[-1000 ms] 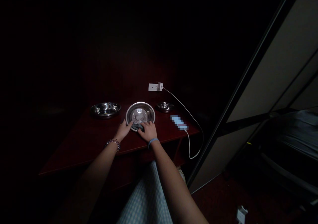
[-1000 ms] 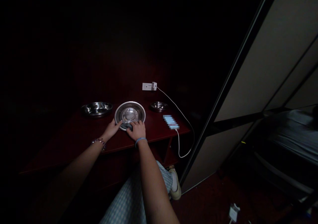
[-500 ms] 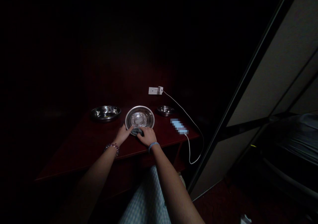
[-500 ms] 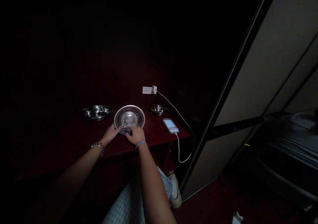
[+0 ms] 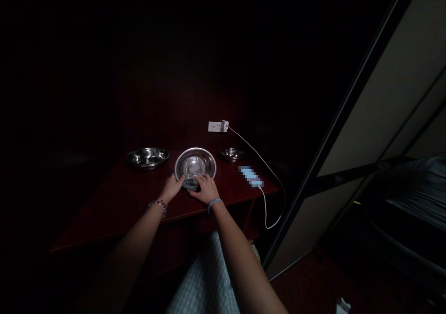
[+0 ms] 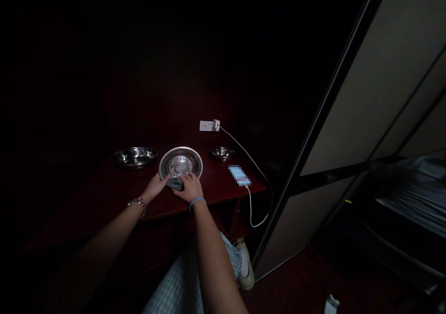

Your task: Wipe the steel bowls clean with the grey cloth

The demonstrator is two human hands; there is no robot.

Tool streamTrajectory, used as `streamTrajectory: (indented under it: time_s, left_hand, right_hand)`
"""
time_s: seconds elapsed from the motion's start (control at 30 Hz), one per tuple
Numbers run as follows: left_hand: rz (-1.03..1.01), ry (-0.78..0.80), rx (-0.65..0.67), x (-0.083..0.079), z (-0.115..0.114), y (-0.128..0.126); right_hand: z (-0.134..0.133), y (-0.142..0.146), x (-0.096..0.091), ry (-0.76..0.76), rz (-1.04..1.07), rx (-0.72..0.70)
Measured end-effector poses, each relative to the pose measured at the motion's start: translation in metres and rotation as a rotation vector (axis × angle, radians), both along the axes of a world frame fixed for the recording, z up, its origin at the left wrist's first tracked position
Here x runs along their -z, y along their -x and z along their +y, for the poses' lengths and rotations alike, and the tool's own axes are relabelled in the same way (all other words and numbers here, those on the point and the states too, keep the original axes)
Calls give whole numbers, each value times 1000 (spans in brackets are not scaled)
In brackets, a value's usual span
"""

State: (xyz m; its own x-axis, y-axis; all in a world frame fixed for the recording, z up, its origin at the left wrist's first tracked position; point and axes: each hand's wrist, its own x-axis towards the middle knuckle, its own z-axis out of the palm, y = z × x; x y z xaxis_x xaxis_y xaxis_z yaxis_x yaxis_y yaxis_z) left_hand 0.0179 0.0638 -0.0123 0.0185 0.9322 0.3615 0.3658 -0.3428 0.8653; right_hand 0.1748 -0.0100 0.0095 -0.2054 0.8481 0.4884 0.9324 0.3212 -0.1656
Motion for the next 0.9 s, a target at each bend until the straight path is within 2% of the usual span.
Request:
streamTrajectory:
  time_s: [0.27,0.6,0.9]
  left_hand:
    - [12,26,2,1,2,0]
    - [23,35,22,3,6,0]
    - [28,26,20,3,4,0]
  right_hand:
    - [1,-1,-1,5,-19,1]
    - [2,-1,-1,-7,69,-6]
    - [0,0,-4,-10,38,26]
